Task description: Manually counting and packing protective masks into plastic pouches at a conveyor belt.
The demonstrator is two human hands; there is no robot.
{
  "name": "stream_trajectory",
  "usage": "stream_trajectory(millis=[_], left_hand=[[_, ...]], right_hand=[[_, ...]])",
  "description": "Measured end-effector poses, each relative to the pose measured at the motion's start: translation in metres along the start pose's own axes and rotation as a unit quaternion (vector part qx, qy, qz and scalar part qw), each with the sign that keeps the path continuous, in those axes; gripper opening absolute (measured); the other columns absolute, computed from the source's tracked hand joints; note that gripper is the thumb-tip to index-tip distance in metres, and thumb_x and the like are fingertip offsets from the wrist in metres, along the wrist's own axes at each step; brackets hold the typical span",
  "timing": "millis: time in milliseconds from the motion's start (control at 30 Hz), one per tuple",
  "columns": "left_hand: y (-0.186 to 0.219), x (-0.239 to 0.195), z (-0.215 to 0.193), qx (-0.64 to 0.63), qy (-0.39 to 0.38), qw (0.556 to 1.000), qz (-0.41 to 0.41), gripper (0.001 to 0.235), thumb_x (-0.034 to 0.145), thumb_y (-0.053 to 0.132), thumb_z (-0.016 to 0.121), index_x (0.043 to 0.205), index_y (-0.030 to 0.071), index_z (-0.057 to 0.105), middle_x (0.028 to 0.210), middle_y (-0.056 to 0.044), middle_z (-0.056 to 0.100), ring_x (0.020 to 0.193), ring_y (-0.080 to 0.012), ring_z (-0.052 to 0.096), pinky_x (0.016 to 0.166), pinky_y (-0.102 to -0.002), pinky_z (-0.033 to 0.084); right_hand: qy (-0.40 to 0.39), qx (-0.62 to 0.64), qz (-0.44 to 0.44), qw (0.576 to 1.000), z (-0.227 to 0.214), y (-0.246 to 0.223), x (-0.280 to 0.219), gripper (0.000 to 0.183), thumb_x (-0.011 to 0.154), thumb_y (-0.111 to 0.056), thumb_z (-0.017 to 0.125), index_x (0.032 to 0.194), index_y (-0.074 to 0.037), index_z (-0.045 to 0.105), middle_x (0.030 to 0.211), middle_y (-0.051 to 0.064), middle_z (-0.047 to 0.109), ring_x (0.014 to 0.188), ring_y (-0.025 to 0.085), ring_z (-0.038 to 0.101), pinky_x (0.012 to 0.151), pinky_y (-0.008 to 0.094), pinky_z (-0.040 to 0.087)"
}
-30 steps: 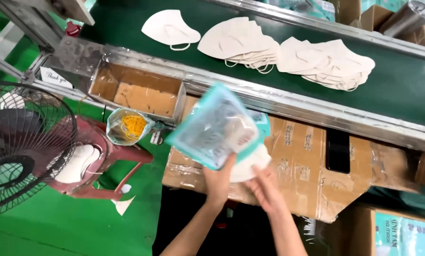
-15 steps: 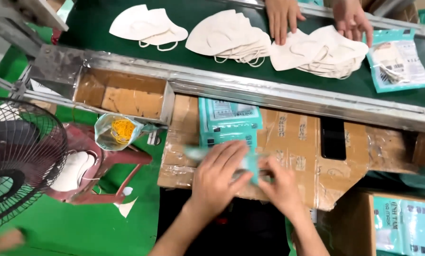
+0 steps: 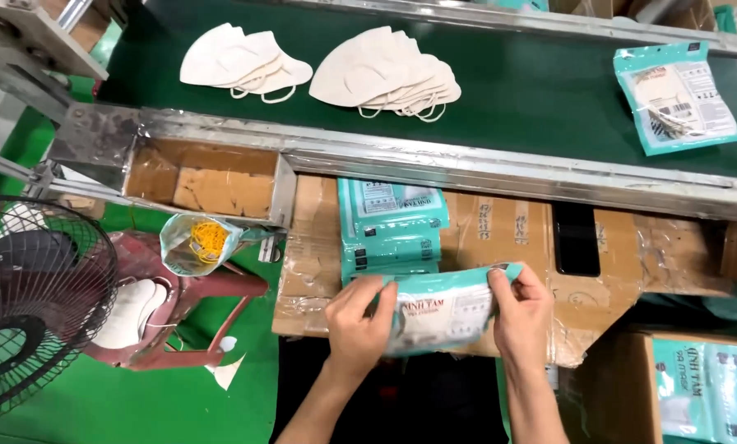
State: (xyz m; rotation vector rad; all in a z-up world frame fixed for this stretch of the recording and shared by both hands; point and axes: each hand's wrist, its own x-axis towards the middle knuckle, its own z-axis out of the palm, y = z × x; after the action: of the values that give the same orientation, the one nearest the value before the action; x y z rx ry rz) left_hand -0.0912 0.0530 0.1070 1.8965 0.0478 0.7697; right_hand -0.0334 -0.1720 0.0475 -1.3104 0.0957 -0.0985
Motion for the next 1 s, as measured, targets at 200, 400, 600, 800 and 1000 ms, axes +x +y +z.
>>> stream_trajectory(millis=[200, 400, 600, 800, 1000], left_hand=[[0.012, 0.01, 0.004, -0.068, -0.065, 0.995, -0.026, 0.008, 0.084, 0.001, 0.074, 0.09, -0.004, 0.07, 0.09, -0.014, 0.076, 0.088, -0.0268, 0.071, 0.081, -0.035, 0.055], [0.015, 0.009, 0.006, -0.101, -0.111, 0.988, -0.044, 0.008, 0.082, 0.002, 0.075, 0.088, -0.002, 0.073, 0.088, -0.012, 0.076, 0.083, -0.0261, 0.069, 0.077, -0.037, 0.053], [0.002, 0.004, 0.024, -0.054, -0.114, 0.992, -0.012, 0.009, 0.086, 0.008, 0.076, 0.09, 0.001, 0.072, 0.092, -0.012, 0.076, 0.088, -0.0284, 0.071, 0.083, -0.039, 0.054], [-0.006, 0.123, 0.056, 0.086, -0.041, 0.981, 0.168, 0.063, 0.083, 0.021, 0.081, 0.137, 0.001, 0.055, 0.137, -0.023, 0.059, 0.124, -0.0419, 0.055, 0.107, -0.051, 0.044], [-0.12, 0.247, 0.124, 0.381, -0.067, 0.892, 0.235, 0.063, 0.075, 0.025, 0.079, 0.13, 0.005, 0.058, 0.132, -0.021, 0.055, 0.117, -0.0444, 0.051, 0.094, -0.059, 0.041]], right_hand=[[-0.038, 0.081, 0.057, 0.994, -0.006, 0.027, -0.002, 0.003, 0.095, -0.002, 0.069, 0.096, 0.0, 0.068, 0.09, 0.005, 0.069, 0.079, 0.011, 0.063, 0.074, 0.028, 0.052], [-0.119, 0.15, 0.111, 0.975, 0.002, 0.02, -0.007, 0.007, 0.088, 0.0, 0.073, 0.093, 0.001, 0.069, 0.096, 0.007, 0.068, 0.086, 0.015, 0.065, 0.077, 0.031, 0.053], [-0.093, 0.053, 0.156, 0.982, 0.019, 0.009, -0.001, 0.017, 0.08, 0.002, 0.076, 0.095, 0.001, 0.071, 0.088, 0.006, 0.071, 0.078, 0.017, 0.066, 0.069, 0.032, 0.054], [0.065, -0.301, -0.324, 0.895, 0.025, -0.112, 0.064, 0.016, 0.094, 0.001, 0.078, 0.104, -0.006, 0.067, 0.096, 0.008, 0.069, 0.088, 0.02, 0.063, 0.082, 0.031, 0.05], [-0.008, -0.422, -0.466, 0.778, 0.022, -0.127, 0.102, 0.043, 0.086, 0.0, 0.077, 0.126, -0.001, 0.061, 0.122, 0.019, 0.066, 0.116, 0.036, 0.064, 0.101, 0.041, 0.05]])
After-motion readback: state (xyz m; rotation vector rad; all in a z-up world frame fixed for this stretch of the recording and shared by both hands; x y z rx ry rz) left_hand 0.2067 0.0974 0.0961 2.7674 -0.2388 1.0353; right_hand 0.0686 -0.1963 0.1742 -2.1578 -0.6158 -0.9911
